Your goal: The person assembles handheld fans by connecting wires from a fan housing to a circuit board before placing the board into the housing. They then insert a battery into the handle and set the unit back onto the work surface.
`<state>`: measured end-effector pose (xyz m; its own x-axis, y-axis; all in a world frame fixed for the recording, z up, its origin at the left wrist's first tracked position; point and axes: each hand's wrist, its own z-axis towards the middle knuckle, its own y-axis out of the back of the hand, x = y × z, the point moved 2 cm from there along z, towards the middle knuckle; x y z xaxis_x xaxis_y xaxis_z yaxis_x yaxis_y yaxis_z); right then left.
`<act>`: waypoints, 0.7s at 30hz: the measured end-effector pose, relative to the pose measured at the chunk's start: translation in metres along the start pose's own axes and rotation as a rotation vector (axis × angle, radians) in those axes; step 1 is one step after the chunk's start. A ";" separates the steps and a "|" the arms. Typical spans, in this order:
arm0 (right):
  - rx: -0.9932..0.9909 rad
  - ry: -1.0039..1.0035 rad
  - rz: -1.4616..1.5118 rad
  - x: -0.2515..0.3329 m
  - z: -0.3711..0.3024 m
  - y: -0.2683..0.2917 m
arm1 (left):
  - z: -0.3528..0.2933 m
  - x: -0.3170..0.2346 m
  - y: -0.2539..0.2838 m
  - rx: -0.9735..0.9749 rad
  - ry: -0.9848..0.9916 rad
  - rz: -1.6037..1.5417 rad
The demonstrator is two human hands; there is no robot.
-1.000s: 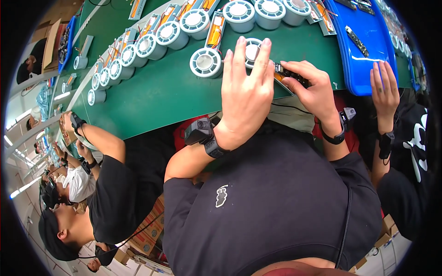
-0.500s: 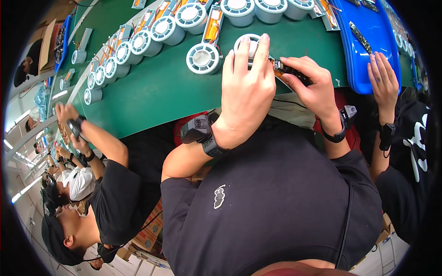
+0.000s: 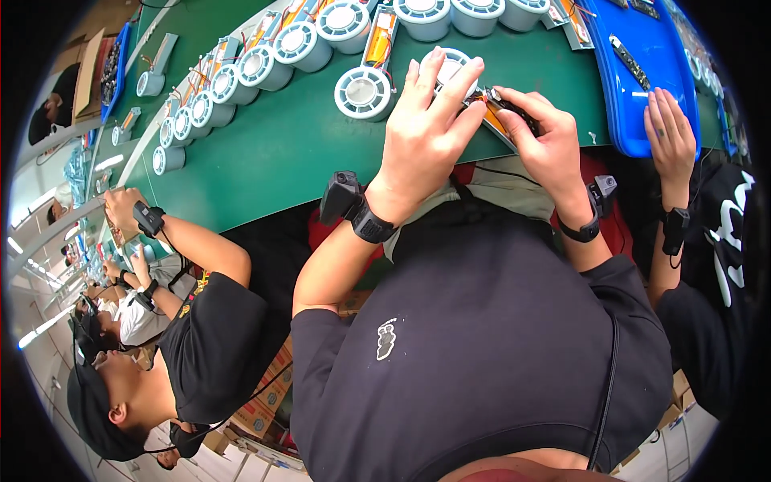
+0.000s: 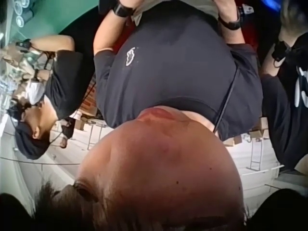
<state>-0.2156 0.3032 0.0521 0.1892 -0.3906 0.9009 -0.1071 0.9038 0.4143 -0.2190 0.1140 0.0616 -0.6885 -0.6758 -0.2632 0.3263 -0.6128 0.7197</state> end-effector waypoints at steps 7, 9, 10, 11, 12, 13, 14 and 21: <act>0.045 -0.053 -0.010 0.003 0.004 0.002 | -0.004 0.002 0.001 0.002 -0.043 0.025; 0.071 -0.090 0.003 0.002 0.003 0.002 | -0.006 0.003 0.001 0.006 -0.049 0.029; 0.069 -0.082 0.048 0.000 0.003 0.002 | -0.007 0.005 0.001 0.003 -0.059 0.032; 0.067 -0.074 0.092 -0.002 0.003 0.002 | -0.008 0.006 0.000 0.000 -0.069 0.034; 0.066 -0.066 0.137 -0.004 0.002 0.001 | -0.009 0.007 0.000 -0.002 -0.079 0.036; 0.069 -0.067 0.138 -0.005 0.002 0.000 | -0.008 0.006 0.001 -0.002 -0.076 0.038; 0.061 -0.059 0.157 -0.007 0.000 -0.002 | -0.007 0.004 0.002 0.016 -0.066 0.069; -0.008 0.119 0.014 -0.001 0.002 0.005 | 0.006 -0.006 0.005 0.090 -0.028 0.243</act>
<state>-0.2186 0.3075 0.0541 0.3025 -0.3552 0.8845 -0.1026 0.9104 0.4007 -0.2168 0.1175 0.0707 -0.6153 -0.7861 -0.0588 0.4260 -0.3944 0.8142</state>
